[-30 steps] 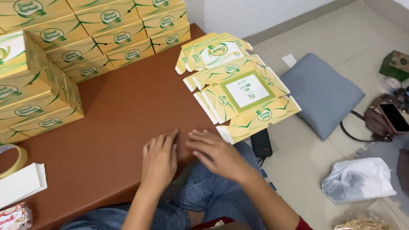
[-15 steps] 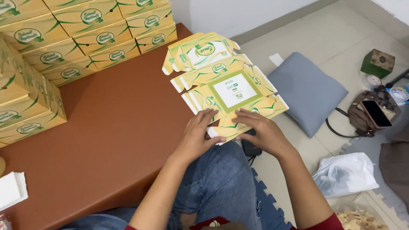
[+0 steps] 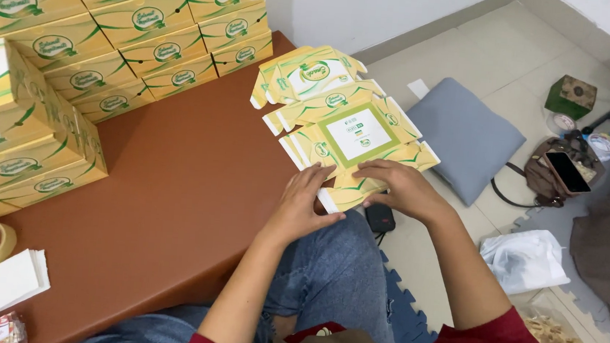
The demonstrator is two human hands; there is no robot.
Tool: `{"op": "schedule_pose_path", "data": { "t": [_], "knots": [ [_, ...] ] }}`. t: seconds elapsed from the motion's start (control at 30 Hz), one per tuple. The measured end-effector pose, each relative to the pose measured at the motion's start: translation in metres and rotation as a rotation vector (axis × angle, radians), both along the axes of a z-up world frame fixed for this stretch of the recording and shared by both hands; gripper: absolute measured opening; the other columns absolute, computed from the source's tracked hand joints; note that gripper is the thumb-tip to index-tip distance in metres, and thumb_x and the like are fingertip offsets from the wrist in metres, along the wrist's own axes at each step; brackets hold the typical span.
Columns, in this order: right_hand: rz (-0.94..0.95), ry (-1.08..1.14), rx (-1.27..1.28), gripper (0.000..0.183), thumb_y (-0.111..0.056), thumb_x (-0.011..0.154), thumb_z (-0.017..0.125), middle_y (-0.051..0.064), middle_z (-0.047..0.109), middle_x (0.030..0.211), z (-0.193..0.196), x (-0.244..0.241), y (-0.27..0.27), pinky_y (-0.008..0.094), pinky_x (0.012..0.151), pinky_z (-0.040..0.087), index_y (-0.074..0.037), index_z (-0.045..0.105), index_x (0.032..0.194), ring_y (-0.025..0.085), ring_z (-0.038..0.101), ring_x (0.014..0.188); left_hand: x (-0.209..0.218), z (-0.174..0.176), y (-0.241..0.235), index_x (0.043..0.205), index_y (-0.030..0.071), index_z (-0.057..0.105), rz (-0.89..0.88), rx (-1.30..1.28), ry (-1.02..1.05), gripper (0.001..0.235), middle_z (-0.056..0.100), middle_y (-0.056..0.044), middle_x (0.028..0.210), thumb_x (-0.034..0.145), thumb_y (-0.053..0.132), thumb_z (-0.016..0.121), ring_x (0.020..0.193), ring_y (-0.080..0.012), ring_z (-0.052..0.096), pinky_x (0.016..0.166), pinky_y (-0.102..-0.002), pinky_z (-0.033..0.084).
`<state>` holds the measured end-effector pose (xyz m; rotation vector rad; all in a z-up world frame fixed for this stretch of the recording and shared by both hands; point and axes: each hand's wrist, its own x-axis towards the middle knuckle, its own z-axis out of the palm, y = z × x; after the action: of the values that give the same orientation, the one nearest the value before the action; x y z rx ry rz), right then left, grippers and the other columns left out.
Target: Folding flat cardboard templates into snack boxes and stacking them.
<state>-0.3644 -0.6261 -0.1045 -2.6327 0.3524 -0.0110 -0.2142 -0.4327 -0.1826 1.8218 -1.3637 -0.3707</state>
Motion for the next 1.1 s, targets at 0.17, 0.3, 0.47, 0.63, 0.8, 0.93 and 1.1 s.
{"op": "schedule_pose_path", "data": {
  "t": [0.17, 0.3, 0.47, 0.63, 0.8, 0.93, 1.1],
  "knots": [
    [0.002, 0.098, -0.056, 0.060, -0.023, 0.069, 0.088, 0.006, 0.070, 0.129, 0.012, 0.010, 0.003, 0.044, 0.106, 0.050, -0.018, 0.071, 0.126, 0.031, 0.062, 0.125, 0.001, 0.000, 0.001, 0.149, 0.013, 0.048, -0.016, 0.025, -0.027, 0.094, 0.057, -0.014, 0.128, 0.068, 0.041, 0.086, 0.144, -0.0369, 0.039, 0.121, -0.055, 0.026],
    [0.013, 0.168, -0.092, 0.065, -0.025, 0.069, 0.090, 0.008, 0.068, 0.129, 0.029, 0.013, 0.016, 0.046, 0.104, 0.050, -0.018, 0.068, 0.130, 0.032, 0.062, 0.124, 0.003, -0.013, -0.004, 0.146, 0.015, 0.051, -0.017, -0.004, -0.058, 0.089, 0.060, -0.009, 0.121, 0.068, 0.042, 0.085, 0.141, -0.0326, 0.043, 0.121, -0.053, 0.026],
    [0.080, 0.213, -0.214, 0.060, -0.026, 0.074, 0.087, 0.012, 0.062, 0.132, 0.023, 0.019, 0.025, 0.047, 0.101, 0.052, -0.024, 0.068, 0.131, 0.035, 0.061, 0.124, 0.003, -0.016, -0.005, 0.143, 0.013, 0.054, -0.011, -0.047, -0.067, 0.084, 0.061, -0.008, 0.113, 0.069, 0.040, 0.084, 0.134, -0.0321, 0.048, 0.120, -0.054, 0.028],
    [0.096, 0.259, -0.204, 0.054, -0.022, 0.077, 0.084, 0.018, 0.058, 0.134, 0.028, 0.020, 0.029, 0.053, 0.097, 0.053, -0.023, 0.070, 0.129, 0.042, 0.063, 0.119, 0.003, -0.022, -0.007, 0.137, 0.014, 0.059, 0.003, -0.125, -0.058, 0.078, 0.061, -0.005, 0.104, 0.068, 0.037, 0.086, 0.121, -0.0291, 0.056, 0.117, -0.052, 0.032],
    [0.105, 0.236, -0.188, 0.052, -0.018, 0.078, 0.084, 0.019, 0.057, 0.131, 0.011, 0.022, 0.019, 0.054, 0.090, 0.056, -0.022, 0.070, 0.128, 0.047, 0.068, 0.108, 0.006, -0.035, -0.010, 0.130, 0.017, 0.063, 0.026, -0.187, -0.052, 0.075, 0.060, -0.002, 0.100, 0.064, 0.040, 0.088, 0.114, -0.0249, 0.058, 0.114, -0.048, 0.038],
    [0.110, 0.252, -0.158, 0.052, -0.018, 0.079, 0.083, 0.022, 0.057, 0.129, 0.011, 0.023, 0.015, 0.055, 0.094, 0.054, -0.023, 0.069, 0.129, 0.050, 0.065, 0.111, 0.003, -0.024, -0.006, 0.129, 0.017, 0.065, 0.026, -0.224, 0.027, 0.076, 0.061, -0.004, 0.099, 0.061, 0.037, 0.092, 0.107, -0.0271, 0.062, 0.106, -0.046, 0.045],
    [0.097, 0.270, -0.147, 0.063, -0.026, 0.074, 0.089, 0.016, 0.058, 0.129, -0.006, 0.027, 0.001, 0.050, 0.097, 0.052, -0.039, 0.065, 0.131, 0.046, 0.065, 0.114, 0.001, -0.020, -0.010, 0.121, 0.016, 0.070, 0.049, -0.340, 0.286, 0.078, 0.065, -0.011, 0.096, 0.051, 0.026, 0.102, 0.101, -0.0310, 0.069, 0.097, -0.040, 0.057]
  ]
}}
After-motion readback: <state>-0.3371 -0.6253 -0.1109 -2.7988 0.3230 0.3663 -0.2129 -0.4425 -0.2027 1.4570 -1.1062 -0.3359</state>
